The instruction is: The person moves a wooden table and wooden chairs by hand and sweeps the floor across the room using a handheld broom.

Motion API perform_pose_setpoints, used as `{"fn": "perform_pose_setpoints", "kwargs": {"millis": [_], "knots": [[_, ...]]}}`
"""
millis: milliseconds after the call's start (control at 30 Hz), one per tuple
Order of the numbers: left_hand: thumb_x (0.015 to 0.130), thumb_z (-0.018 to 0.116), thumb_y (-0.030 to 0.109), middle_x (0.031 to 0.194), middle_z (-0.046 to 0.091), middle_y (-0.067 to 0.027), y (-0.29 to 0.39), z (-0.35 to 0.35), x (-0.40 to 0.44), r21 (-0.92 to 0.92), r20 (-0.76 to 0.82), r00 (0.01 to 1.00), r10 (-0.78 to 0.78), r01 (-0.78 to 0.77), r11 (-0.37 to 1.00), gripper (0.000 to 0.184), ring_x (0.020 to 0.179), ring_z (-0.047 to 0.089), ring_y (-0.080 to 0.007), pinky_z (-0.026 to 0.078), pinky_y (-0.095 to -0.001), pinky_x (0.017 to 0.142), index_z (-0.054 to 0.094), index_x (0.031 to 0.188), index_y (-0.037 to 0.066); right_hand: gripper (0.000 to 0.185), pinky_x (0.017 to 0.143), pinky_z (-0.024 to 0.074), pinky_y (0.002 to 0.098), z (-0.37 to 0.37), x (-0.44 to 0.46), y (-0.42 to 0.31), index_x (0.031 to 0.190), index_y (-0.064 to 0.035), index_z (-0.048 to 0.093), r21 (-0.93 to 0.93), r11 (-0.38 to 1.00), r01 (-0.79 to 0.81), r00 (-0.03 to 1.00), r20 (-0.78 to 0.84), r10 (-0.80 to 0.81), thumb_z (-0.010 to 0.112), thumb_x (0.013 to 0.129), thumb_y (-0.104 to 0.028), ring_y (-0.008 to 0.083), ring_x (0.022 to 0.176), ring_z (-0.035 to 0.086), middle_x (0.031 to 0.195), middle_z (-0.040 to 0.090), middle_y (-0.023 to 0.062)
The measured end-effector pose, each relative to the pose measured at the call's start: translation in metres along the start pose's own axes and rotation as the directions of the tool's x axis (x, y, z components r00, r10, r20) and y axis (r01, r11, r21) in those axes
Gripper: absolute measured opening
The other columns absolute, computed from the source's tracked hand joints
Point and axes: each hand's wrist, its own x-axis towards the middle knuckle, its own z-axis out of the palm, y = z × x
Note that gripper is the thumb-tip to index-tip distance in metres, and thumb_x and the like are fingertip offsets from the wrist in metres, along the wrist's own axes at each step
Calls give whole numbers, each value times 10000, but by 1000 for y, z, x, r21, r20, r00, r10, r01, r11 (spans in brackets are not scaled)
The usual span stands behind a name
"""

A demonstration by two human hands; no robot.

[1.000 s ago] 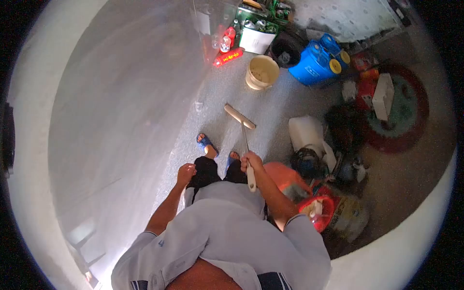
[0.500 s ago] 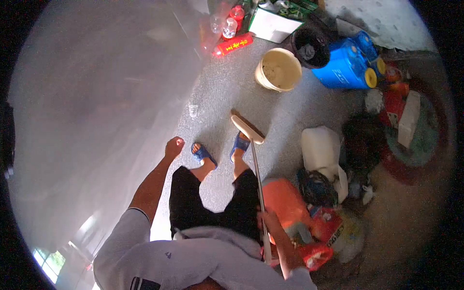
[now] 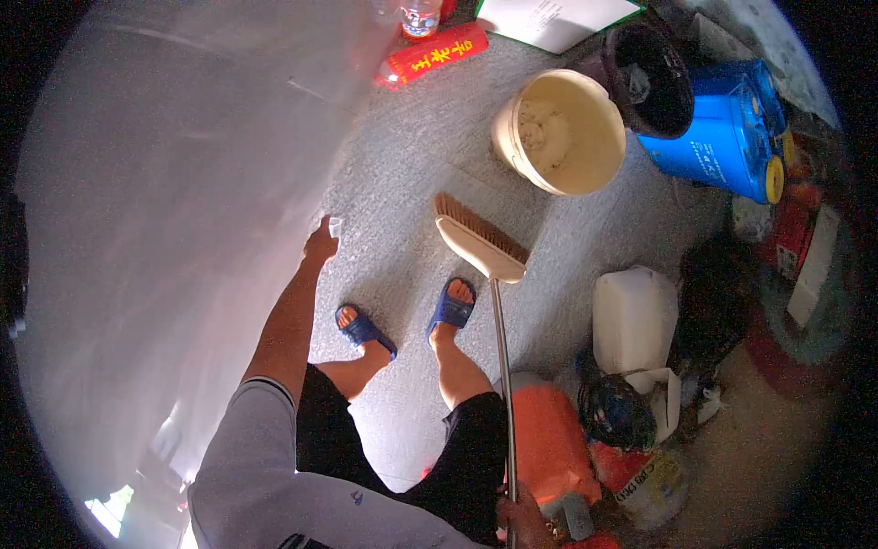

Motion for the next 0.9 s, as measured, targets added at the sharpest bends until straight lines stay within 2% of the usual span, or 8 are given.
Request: {"fn": "perform_pose_setpoints", "kwargs": {"millis": [167, 300, 367, 467, 600, 733, 833, 900], "knots": [[679, 474, 170, 832, 551, -118, -18, 31, 4, 98, -209, 963, 172, -154, 983, 132, 801, 531, -262, 432, -378, 670, 522, 779, 98, 208, 375, 341, 228, -14, 20, 14, 929, -25, 397, -54, 995, 83, 996, -4, -84, 433, 726, -53, 99, 414, 389, 545, 406, 16], [646, 514, 146, 735, 568, -118, -6, 15, -40, 32, -206, 965, 163, -159, 987, 117, 714, 542, -289, 434, -383, 636, 535, 747, 91, 145, 354, 305, 237, -30, 40, 26, 842, -36, 404, -216, 964, 152, 986, 95, -135, 430, 716, -103, 96, 391, 367, 521, 389, 19], [623, 542, 152, 716, 571, -109, 0, 1, -68, 7, -244, 947, 211, -216, 976, 148, 684, 548, -292, 437, -384, 633, 539, 759, 94, 113, 345, 307, 242, -27, 33, 22, 799, -48, 412, -135, 953, 270, 960, 113, -256, 420, 711, -119, 100, 395, 381, 516, 391, 18], [632, 555, 174, 871, 555, -139, -12, -2, -81, -29, -165, 975, 149, -156, 987, 290, 829, 527, -293, 424, -390, 692, 501, 909, 105, 86, 337, 310, 241, -28, 34, 21, 766, -56, 409, -244, 936, 254, 967, 52, -249, 422, 692, -99, 102, 392, 383, 512, 385, 16], [664, 532, 192, 863, 551, -160, -22, -9, -85, -19, -116, 993, -37, 35, 999, 317, 827, 528, -314, 429, -403, 685, 466, 965, 116, 80, 334, 315, 245, -20, 46, 21, 753, -57, 402, -255, 934, 251, 967, 31, -252, 427, 680, -80, 105, 393, 394, 510, 387, 16], [671, 530, 176, 864, 550, -158, -26, 17, -58, -64, -198, 977, -81, 69, 996, 388, 786, 542, -314, 433, -410, 657, 416, 1042, 163, 96, 322, 298, 227, -21, 50, 25, 749, -64, 397, -226, 952, 207, 973, -55, -225, 426, 658, -55, 93, 373, 365, 498, 370, 5], [695, 492, 148, 837, 556, -143, -15, 38, -40, -36, -205, 971, 123, -133, 990, 391, 760, 556, -287, 449, -390, 623, 394, 1074, 148, 102, 311, 283, 215, -13, 50, 16, 751, -70, 399, -199, 967, 158, 978, -105, -181, 420, 655, -42, 85, 356, 351, 487, 359, -3], [716, 454, 129, 766, 567, -118, -13, 50, -28, 317, -106, 940, 324, -277, 907, 287, 703, 570, -254, 462, -363, 574, 464, 1003, 117, 104, 312, 286, 215, -12, 55, 16, 757, -72, 402, -210, 969, 131, 973, -162, -166, 421, 660, -40, 84, 358, 355, 489, 361, -3]]}}
